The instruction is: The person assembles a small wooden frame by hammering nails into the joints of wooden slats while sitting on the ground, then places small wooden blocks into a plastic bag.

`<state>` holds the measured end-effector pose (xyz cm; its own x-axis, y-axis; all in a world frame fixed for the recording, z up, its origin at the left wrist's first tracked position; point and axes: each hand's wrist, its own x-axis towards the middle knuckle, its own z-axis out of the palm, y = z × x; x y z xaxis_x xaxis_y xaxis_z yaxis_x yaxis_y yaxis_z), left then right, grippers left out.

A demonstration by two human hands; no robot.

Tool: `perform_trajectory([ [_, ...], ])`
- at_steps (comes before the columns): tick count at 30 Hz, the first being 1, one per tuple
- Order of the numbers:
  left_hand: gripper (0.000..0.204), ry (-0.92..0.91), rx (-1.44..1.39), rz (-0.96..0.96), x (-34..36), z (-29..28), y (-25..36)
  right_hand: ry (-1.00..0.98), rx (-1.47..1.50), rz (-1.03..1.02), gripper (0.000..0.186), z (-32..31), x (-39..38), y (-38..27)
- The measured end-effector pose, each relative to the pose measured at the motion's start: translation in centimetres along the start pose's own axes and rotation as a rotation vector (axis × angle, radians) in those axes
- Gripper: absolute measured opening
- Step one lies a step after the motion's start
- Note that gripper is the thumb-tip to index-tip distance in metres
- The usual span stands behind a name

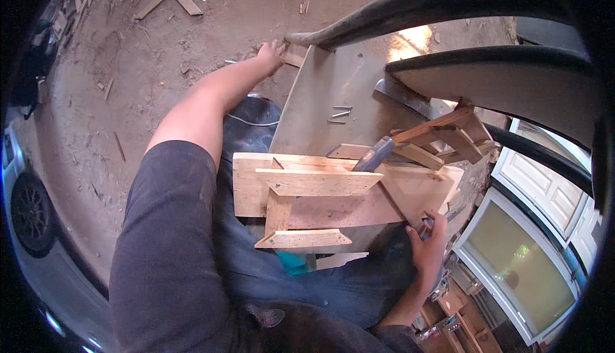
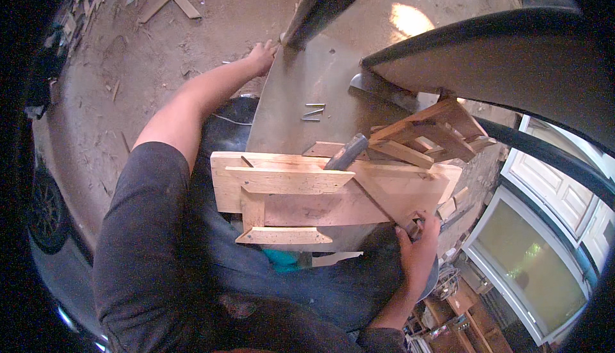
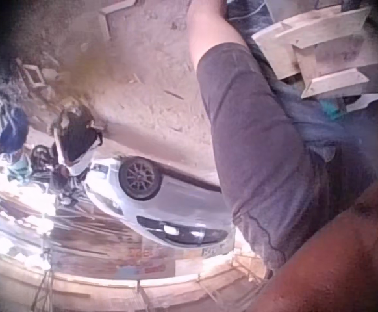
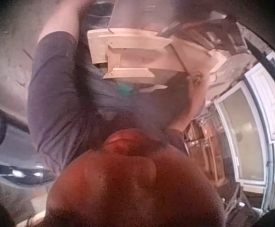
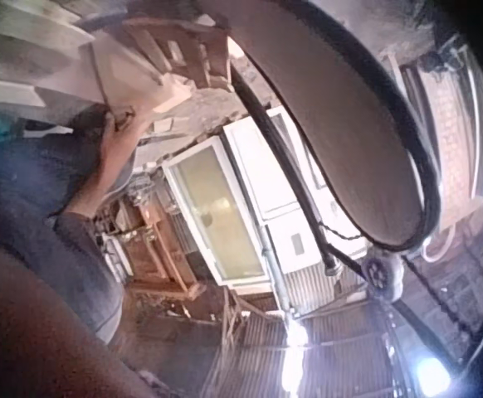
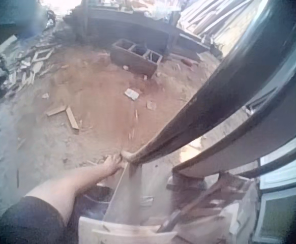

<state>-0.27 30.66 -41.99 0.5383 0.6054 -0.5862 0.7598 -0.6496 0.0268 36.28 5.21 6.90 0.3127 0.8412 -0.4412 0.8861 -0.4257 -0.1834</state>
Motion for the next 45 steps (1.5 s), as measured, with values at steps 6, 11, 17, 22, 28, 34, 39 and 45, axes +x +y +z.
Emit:
perform_trajectory([
  [6,0.054,-0.057,-0.009,0.050,-0.7,0.1,-0.4,-0.017,0.035,0.037,0.059,0.1,0.1,-0.1],
  [11,0.047,-0.037,-0.115,0.077,0.6,1.9,-0.4,-0.026,-0.065,0.037,0.060,-0.1,0.3,-0.1],
  [17,0.035,0.171,-0.126,0.012,0.8,3.3,2.0,-0.010,0.017,0.064,0.060,0.1,0.3,-0.5],
  [22,0.036,0.144,-0.371,-0.127,1.1,3.0,3.1,-0.012,-0.039,0.031,0.061,0.1,0.6,-0.1],
  [28,0.031,0.293,-0.614,-0.180,0.8,2.5,3.1,-0.009,-0.028,0.037,0.063,0.2,0.4,0.8],
  [34,0.046,0.280,-0.577,0.149,-1.6,-1.8,1.4,0.001,0.026,0.062,0.061,0.1,-0.3,0.8],
  [39,0.027,0.141,-0.412,0.093,-7.2,-2.5,-3.1,-0.006,-0.003,0.003,0.059,0.4,-0.4,1.8],
  [45,0.022,-0.083,-1.949,-0.624,-20.3,-5.7,-7.0,-0.044,-0.002,-0.054,0.061,-0.3,-1.3,0.6],
])
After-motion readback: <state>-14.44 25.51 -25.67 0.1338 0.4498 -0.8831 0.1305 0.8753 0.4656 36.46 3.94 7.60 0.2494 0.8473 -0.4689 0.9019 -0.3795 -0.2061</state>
